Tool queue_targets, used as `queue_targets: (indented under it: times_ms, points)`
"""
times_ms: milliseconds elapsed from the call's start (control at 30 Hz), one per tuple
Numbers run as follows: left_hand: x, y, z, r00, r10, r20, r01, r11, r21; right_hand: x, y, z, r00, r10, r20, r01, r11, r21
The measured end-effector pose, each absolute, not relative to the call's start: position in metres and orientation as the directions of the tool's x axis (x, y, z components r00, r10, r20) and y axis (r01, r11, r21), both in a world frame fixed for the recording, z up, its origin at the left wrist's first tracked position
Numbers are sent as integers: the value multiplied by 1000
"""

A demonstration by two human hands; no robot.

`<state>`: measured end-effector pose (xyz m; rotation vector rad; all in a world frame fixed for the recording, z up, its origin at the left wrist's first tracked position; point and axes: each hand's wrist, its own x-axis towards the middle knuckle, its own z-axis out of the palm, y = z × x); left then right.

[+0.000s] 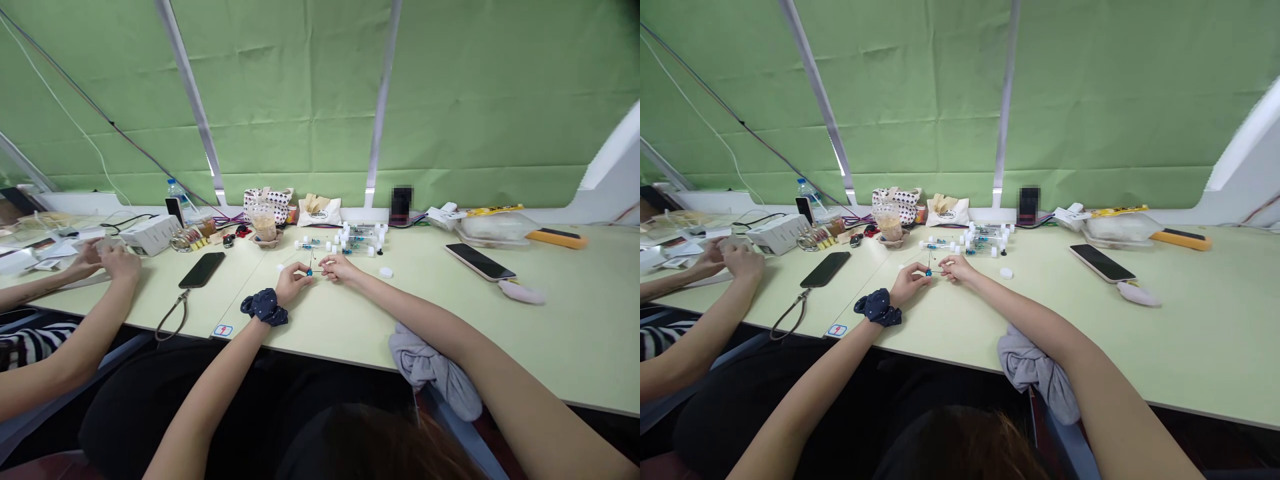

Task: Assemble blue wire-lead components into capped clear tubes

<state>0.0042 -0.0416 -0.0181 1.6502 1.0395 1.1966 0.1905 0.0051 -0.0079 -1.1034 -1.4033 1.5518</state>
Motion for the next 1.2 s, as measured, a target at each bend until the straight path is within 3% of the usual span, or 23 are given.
queue_targets:
  times_ms: [100, 233, 467, 533, 700, 833, 900, 1200]
  points:
    - [5, -41, -19, 211, 933, 290, 140, -323, 936, 188, 4, -8, -317, 948, 14, 79, 41, -996]
    - [6, -39, -18, 115, 945, 305, 113, -317, 942, 188, 2, -8, -215, 959, 185, 313, 248, -917]
    - [6, -38, -17, 31, 944, 329, 130, -330, 935, 210, 12, 2, -239, 936, 259, 736, 348, -580]
    - [5, -38, -18, 28, 938, 345, 118, -346, 931, 221, 17, 12, -183, 947, 264, 818, 296, -494]
    - [5, -35, -20, 31, 937, 347, 49, -348, 936, 262, 33, 41, 146, 948, 284, 957, -63, -282]
    - [4, -34, -19, 44, 951, 306, 49, -308, 950, 303, 43, 45, 198, 962, 188, 977, -177, -123]
    - [3, -34, -19, 39, 958, 284, 53, -286, 957, 318, 48, 39, 205, 965, 160, 975, -187, -123]
    - [1, -36, -16, 21, 955, 295, 37, -295, 955, 332, 60, 11, 331, 942, 49, 896, -298, -330]
